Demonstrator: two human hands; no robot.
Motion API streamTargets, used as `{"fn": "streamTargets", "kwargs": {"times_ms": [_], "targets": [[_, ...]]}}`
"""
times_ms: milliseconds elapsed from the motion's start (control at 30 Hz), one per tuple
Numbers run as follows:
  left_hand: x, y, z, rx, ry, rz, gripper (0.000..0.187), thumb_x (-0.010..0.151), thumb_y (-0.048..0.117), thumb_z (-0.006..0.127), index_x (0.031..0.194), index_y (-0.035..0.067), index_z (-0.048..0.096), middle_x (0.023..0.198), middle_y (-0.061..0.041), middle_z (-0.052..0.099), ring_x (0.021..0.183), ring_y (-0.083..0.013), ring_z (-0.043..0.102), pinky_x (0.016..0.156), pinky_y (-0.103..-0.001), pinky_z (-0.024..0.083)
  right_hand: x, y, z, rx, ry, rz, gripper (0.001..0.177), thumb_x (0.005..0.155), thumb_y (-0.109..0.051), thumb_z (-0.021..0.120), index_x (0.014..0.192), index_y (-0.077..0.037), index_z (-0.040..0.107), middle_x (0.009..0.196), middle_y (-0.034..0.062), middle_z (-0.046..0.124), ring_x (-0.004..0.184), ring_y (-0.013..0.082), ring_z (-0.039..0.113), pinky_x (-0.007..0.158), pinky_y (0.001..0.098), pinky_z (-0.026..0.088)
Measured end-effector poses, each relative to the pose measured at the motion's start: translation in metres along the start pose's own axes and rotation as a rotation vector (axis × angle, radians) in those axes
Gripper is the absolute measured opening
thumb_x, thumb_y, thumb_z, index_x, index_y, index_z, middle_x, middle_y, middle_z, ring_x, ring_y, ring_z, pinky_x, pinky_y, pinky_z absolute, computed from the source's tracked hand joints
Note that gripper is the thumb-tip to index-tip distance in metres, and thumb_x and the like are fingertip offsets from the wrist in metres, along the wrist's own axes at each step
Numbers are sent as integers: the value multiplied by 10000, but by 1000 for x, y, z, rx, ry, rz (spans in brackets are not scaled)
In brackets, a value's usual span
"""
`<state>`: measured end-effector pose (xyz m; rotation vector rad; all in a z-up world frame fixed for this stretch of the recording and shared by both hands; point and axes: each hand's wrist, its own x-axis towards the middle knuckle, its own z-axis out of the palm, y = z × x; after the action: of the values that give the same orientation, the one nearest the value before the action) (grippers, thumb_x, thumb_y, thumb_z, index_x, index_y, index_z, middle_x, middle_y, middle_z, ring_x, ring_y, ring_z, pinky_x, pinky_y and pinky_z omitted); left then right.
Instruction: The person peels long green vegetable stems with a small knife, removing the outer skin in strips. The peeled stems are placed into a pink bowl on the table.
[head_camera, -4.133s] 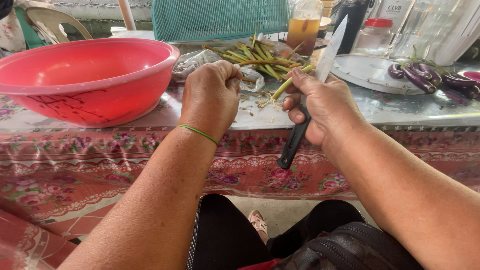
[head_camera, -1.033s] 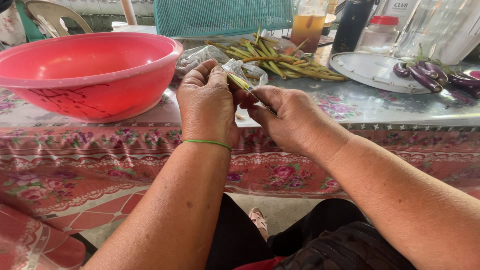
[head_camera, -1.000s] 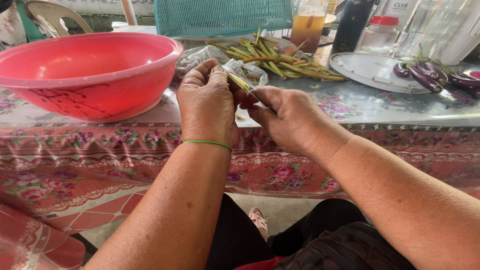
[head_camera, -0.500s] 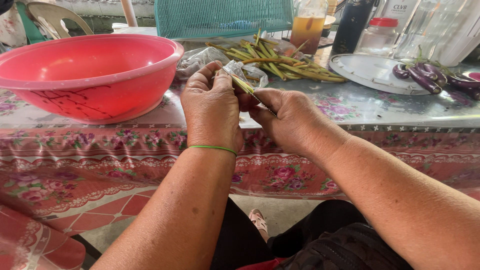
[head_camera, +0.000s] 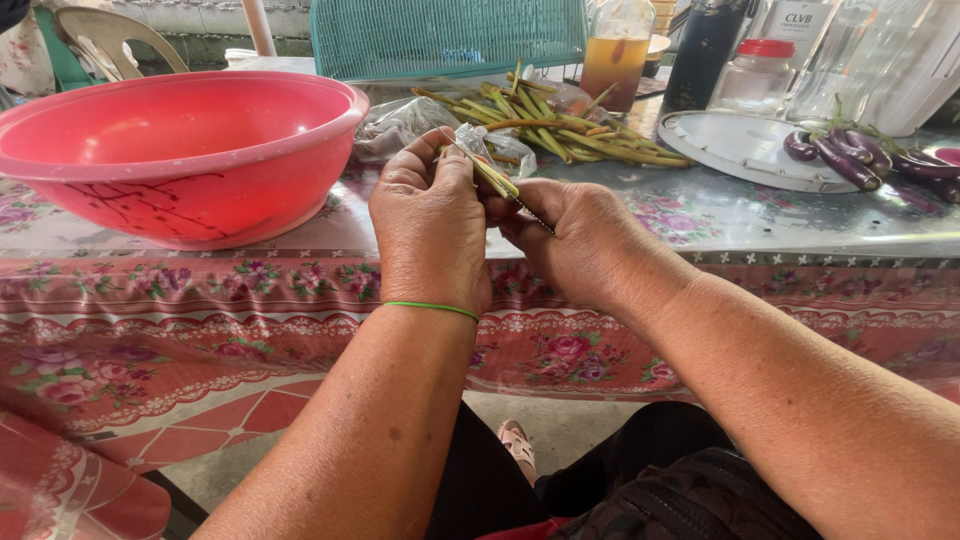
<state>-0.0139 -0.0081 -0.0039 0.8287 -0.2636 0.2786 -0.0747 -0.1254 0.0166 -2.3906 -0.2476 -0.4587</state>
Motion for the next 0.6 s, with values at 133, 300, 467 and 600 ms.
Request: {"fn": "streamTargets", "kwargs": {"times_ms": [133,300,467,600], "targets": [[-1,1,0,-25,-22,3,217,996,75,586,1185,-24,628,837,-80,681,531,-108,602,444,-236,518,2,1,1,-4,-5,24,208,955,-200,658,1130,-235,765,836,-9,772,688,65,635,644,288,556],[-2,1,0,-24,-12,-3,214,1001,97,594,1171,-18,655,796,-69,676,526,-104,597,439,-233,502,3,6,0,-31,14,-37,193,953,-194,667,1118,-219,765,865,-12,780,727,55,661,683,282,564],[-5,1,0,-59,0,-11,192,1001,103,607,1137,-13,677,803,-62,687,564,-104,615,452,-236,511,5,4,0,-14,-1,0,195,949,-193,667,1112,-218,771,835,-12,775,702,56,642,668,283,567],[-6,2,2,-71,12,-24,186,999,113,611,1115,-9,689,790,-67,689,577,-115,623,453,-243,518,4,-3,-1,-11,-17,95,199,952,-205,665,1116,-230,774,780,-9,758,655,61,613,630,287,563]]}}
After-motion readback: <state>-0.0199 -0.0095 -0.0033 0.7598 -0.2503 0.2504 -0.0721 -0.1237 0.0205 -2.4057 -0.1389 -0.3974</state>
